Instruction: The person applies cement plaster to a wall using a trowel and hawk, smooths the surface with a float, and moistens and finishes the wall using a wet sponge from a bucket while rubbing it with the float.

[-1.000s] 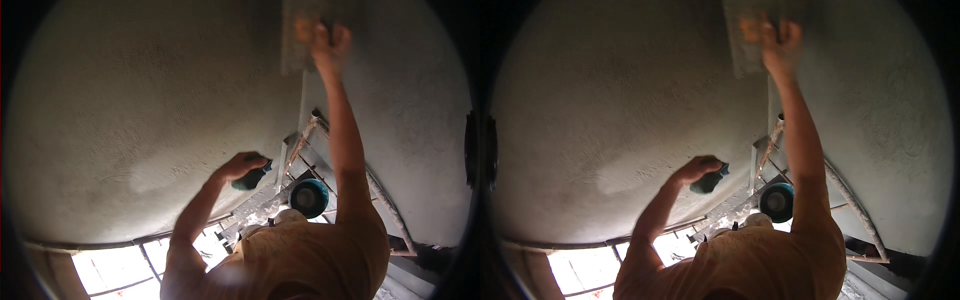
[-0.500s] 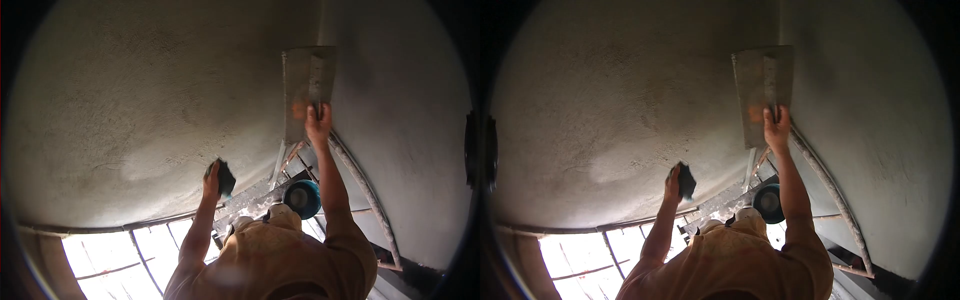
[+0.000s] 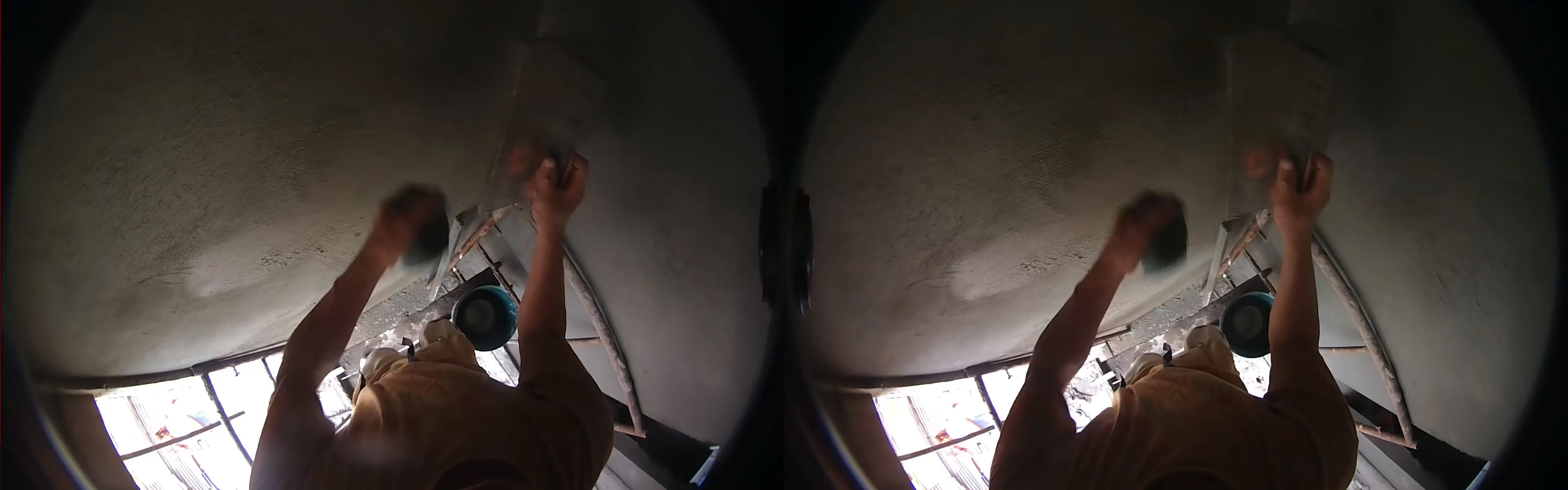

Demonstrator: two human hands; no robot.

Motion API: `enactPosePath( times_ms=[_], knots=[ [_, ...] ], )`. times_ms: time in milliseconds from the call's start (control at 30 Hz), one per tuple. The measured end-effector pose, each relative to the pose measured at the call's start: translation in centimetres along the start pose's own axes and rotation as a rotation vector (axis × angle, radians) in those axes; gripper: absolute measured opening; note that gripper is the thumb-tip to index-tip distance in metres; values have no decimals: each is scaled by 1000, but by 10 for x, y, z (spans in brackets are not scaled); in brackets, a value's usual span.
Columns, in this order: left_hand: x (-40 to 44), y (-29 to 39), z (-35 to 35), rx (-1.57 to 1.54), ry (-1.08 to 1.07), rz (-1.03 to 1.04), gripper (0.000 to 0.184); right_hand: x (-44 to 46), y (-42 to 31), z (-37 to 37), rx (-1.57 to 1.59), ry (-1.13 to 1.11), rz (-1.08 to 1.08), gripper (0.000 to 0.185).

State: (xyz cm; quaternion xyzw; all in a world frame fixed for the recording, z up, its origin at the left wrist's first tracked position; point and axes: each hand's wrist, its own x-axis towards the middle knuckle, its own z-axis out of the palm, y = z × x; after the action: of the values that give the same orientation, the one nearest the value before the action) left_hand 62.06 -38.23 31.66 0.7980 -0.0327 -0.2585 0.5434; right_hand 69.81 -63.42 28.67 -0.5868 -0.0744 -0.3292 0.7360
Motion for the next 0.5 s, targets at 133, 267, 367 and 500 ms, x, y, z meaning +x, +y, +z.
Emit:
enactPosePath(
  times_ms=[133,267,367,500],
  knots=[
    [-6,1,-15,-832,506,306,40,-8,-14,-11,29,73,98,39],
    [-28,-108,10,-451,543,37,32,-32,57,-7,22,39,191,42],
    [-70,-172,13,-403,645,-176,32,-41,96,36,67,-113,140,36],
    [-136,-243,14,-678,885,-212,32,-100,83,134,396,-75,408,36]
  ],
)
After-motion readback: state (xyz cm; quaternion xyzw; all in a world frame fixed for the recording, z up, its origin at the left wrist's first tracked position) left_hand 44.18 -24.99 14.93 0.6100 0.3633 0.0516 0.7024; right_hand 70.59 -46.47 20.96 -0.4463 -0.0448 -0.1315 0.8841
